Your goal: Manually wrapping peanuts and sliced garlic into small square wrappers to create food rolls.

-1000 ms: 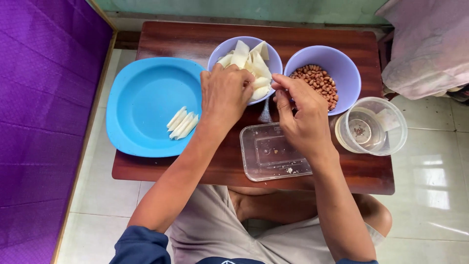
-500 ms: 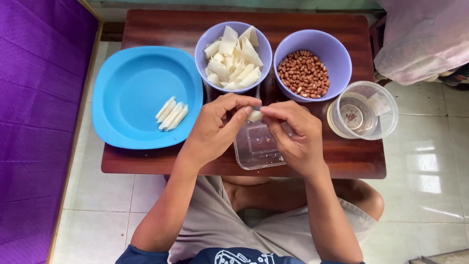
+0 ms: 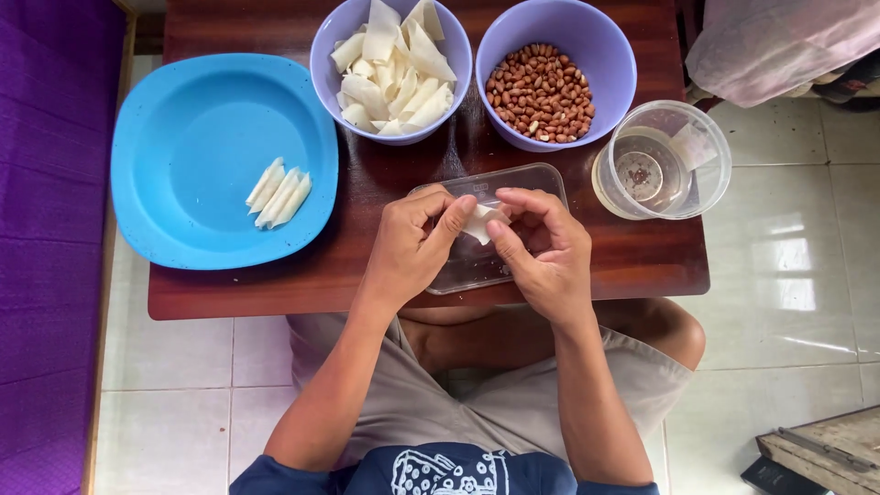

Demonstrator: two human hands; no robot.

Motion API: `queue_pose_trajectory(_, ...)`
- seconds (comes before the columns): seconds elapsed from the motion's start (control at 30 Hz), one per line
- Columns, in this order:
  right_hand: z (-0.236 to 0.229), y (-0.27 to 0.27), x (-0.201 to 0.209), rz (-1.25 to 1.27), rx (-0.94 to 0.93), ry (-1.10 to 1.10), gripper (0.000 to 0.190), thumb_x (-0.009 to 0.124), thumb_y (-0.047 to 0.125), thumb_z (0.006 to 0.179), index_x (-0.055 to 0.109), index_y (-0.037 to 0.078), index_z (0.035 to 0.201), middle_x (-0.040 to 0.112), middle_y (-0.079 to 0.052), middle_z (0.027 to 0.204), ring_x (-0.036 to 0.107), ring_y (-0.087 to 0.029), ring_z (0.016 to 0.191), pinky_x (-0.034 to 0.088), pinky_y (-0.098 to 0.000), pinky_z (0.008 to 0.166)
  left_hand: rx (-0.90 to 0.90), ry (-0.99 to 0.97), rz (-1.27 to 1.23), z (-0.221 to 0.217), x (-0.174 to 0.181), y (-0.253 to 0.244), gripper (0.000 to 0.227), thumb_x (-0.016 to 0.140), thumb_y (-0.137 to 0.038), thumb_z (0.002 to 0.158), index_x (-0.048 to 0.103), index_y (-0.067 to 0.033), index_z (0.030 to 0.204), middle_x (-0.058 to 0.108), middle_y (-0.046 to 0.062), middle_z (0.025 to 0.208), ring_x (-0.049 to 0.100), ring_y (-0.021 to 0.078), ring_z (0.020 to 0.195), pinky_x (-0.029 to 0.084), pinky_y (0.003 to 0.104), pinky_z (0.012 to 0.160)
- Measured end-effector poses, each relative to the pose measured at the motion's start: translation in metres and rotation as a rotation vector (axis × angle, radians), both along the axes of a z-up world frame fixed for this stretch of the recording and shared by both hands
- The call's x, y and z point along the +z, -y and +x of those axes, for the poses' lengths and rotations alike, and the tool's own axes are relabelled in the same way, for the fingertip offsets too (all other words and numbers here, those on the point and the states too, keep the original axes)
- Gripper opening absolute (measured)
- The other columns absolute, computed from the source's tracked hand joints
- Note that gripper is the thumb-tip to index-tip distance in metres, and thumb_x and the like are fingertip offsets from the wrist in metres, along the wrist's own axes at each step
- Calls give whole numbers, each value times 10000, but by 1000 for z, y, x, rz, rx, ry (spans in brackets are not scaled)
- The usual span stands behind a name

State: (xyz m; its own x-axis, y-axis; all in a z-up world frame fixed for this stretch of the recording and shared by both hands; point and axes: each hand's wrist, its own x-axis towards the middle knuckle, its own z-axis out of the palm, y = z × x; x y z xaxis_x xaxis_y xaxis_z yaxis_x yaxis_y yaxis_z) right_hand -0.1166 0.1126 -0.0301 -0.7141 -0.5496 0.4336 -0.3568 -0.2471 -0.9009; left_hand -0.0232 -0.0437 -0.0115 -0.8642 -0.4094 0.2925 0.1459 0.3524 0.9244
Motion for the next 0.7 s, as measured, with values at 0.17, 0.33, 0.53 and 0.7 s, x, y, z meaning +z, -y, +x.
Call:
queue_pose_trajectory(0.17, -1, 1, 2, -24, 69, 34, 307, 681, -74, 962, 615, -97, 1260, 627, -183, 958, 693, -211, 840, 618, -343, 719, -129, 58, 121, 3, 7, 4, 322, 827, -238, 870, 731, -127, 1156, 724, 47, 812, 610, 108, 708, 497, 259, 652)
queue_pose_trajectory(0.33, 0, -1, -4, 23, 69, 60, 399, 675, -101, 946, 577, -94, 1333, 625, -179, 975, 701, -220, 863, 616, -329, 695, -140, 7, 81, 2, 16, 4, 134, 750, -199, 943, 767, -98, 1030, 711, 69, 713, 607, 116, 654, 526, 280, 633)
queue_pose_trajectory(0.53, 3, 3, 7, 83, 92, 74, 544, 787, -18, 896, 561, -42, 1391, 684, -150, 1030, 691, -167, 896, 606, -292, 745, 3, -50, 46, -3, 4, 0, 250, 680, -281, 1004, 709, -122, 813, 661, 8, 578, 584, 126, 526, 514, 250, 564)
queue_pose_trajectory(0.7, 1, 1, 6, 100, 73, 71, 423, 738, -45, 928, 596, -86, 1324, 727, -181, 894, 714, -189, 793, 619, -331, 730, 38, -33, 120, -5, -1, 0, 326, 612, -267, 1046, 687, -91, 782, 630, 56, 558, 520, 80, 530, 482, 242, 511)
